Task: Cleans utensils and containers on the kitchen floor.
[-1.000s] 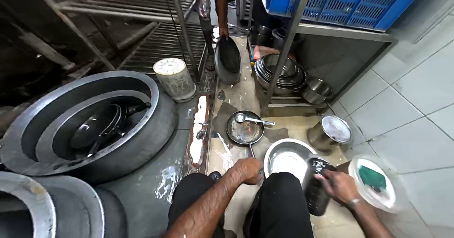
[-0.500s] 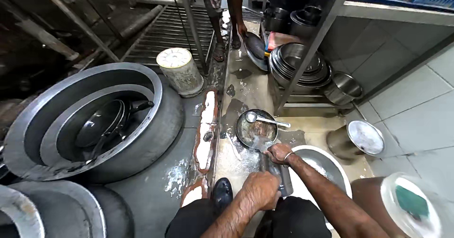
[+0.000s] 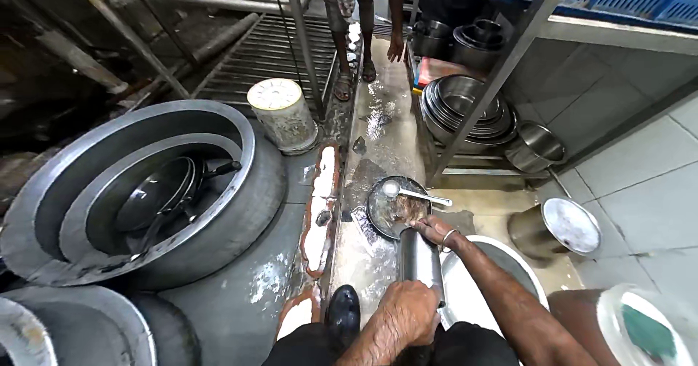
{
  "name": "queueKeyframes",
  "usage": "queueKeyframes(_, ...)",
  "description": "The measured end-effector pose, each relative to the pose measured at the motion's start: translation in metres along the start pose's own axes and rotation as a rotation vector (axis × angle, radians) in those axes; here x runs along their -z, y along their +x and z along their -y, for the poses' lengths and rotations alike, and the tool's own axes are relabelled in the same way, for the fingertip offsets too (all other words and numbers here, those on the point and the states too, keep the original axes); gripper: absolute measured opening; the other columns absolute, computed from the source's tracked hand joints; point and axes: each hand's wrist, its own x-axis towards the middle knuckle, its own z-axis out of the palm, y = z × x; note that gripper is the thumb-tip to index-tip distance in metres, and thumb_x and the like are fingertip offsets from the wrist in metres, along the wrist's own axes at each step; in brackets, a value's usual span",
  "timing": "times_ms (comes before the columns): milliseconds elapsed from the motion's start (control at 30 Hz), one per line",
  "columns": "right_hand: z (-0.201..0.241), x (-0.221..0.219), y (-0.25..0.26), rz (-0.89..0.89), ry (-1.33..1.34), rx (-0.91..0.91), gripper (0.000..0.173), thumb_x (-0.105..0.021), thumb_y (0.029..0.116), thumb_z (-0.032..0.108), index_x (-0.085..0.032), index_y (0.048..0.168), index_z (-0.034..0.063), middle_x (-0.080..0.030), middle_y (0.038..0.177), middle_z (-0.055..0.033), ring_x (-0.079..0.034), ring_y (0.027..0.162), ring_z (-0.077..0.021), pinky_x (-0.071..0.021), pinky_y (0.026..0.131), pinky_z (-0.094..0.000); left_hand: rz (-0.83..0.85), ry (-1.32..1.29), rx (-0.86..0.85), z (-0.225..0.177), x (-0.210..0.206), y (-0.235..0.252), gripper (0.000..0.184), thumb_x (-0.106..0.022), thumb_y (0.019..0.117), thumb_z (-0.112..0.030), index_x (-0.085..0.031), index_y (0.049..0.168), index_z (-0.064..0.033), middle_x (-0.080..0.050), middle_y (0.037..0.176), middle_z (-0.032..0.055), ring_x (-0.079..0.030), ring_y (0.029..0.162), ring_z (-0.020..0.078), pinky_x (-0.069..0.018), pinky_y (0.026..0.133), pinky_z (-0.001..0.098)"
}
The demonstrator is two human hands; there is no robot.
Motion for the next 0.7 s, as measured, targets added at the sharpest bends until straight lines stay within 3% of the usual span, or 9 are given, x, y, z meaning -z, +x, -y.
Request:
queueKeyframes(100, -0.007, -0.002, -0.011, -0.113, 0.363, -0.134, 0.049, -0.048, 0.1076, 0.048, -0.065, 0.089, 0.0058, -0.056, 0.072, -0.0072, -0.052, 0.058, -0.0155, -0.0439, 0.054, -0.0344, -0.005, -0.002, 0.007, 0.002, 0.001, 0.001, 0.038, -0.052, 0.1044, -0.035, -0.062, 0.133, -0.0111, -0.069, 0.122, 0.0184, -0.066, 0.115, 0.0394, -0.0533, 0.090, 0.0637)
queueKeyframes(200, -0.001, 0.001, -0.033, -0.228, 0.637, -0.235, 0.044, -0.046, 0.1092, 0.045, -0.066, 0.101, 0.0069, -0.059, 0.072, -0.0067, -0.052, 0.054, -0.0133, -0.0422, 0.048, -0.0293, -0.015, 0.001, 0.009, 0.003, 0.002, 0.001, 0.039, -0.052, 0.1042, -0.035, -0.062, 0.133, -0.0112, -0.069, 0.122, 0.0188, -0.066, 0.116, 0.0398, -0.0531, 0.091, 0.0647)
queueKeyframes(267, -0.002, 0.007, -0.052, -0.336, 0.668, -0.259, 0.045, -0.046, 0.1090, 0.046, -0.066, 0.097, 0.0076, -0.057, 0.068, -0.0060, -0.049, 0.049, -0.0128, -0.0403, 0.045, -0.0285, -0.021, 0.007, 0.011, 0.002, 0.003, 0.002, 0.039, -0.052, 0.1040, -0.036, -0.062, 0.133, -0.0118, -0.069, 0.121, 0.0189, -0.066, 0.116, 0.0400, -0.0529, 0.091, 0.0650)
queueKeyframes(367, -0.017, 0.020, -0.091, -0.542, 0.584, -0.157, 0.045, -0.048, 0.1094, 0.038, -0.067, 0.089, 0.0037, -0.058, 0.066, -0.0077, -0.051, 0.052, -0.0162, -0.0442, 0.050, -0.0344, -0.046, 0.003, -0.018, 0.002, 0.003, 0.001, 0.038, -0.053, 0.1039, -0.036, -0.063, 0.131, -0.0113, -0.070, 0.121, 0.0192, -0.066, 0.115, 0.0406, -0.0524, 0.091, 0.0658)
queueKeyframes(500, -0.033, 0.053, -0.185, -0.839, 0.285, -0.042, 0.044, -0.047, 0.1079, 0.029, -0.070, 0.084, 0.0005, -0.063, 0.069, -0.0085, -0.062, 0.063, -0.0193, -0.0544, 0.064, -0.0440, -0.066, 0.008, -0.030, 0.002, -0.001, 0.006, 0.042, -0.053, 0.1041, -0.037, -0.063, 0.135, -0.0114, -0.068, 0.128, 0.0181, -0.064, 0.121, 0.0396, -0.0512, 0.095, 0.0664)
queueKeyframes(600, -0.058, 0.073, -0.274, -0.936, 0.014, -0.118, 0.054, -0.045, 0.1040, 0.046, -0.070, 0.083, 0.0032, -0.063, 0.069, -0.0083, -0.063, 0.064, -0.0213, -0.0535, 0.064, -0.0492, -0.072, 0.017, -0.027, 0.001, 0.000, 0.006, 0.041, -0.053, 0.1040, -0.039, -0.065, 0.131, -0.0105, -0.069, 0.125, 0.0181, -0.065, 0.119, 0.0390, -0.0515, 0.094, 0.0658)
queueKeyframes(700, -0.072, 0.081, -0.377, -0.803, -0.229, -0.341, 0.064, -0.045, 0.0973, 0.065, -0.069, 0.084, 0.0070, -0.065, 0.072, -0.0114, -0.066, 0.070, -0.0296, -0.0527, 0.065, -0.0576, -0.100, 0.033, -0.041, 0.001, -0.001, 0.007, 0.040, -0.053, 0.1039, -0.038, -0.065, 0.131, -0.0108, -0.069, 0.124, 0.0182, -0.066, 0.118, 0.0390, -0.0517, 0.094, 0.0659)
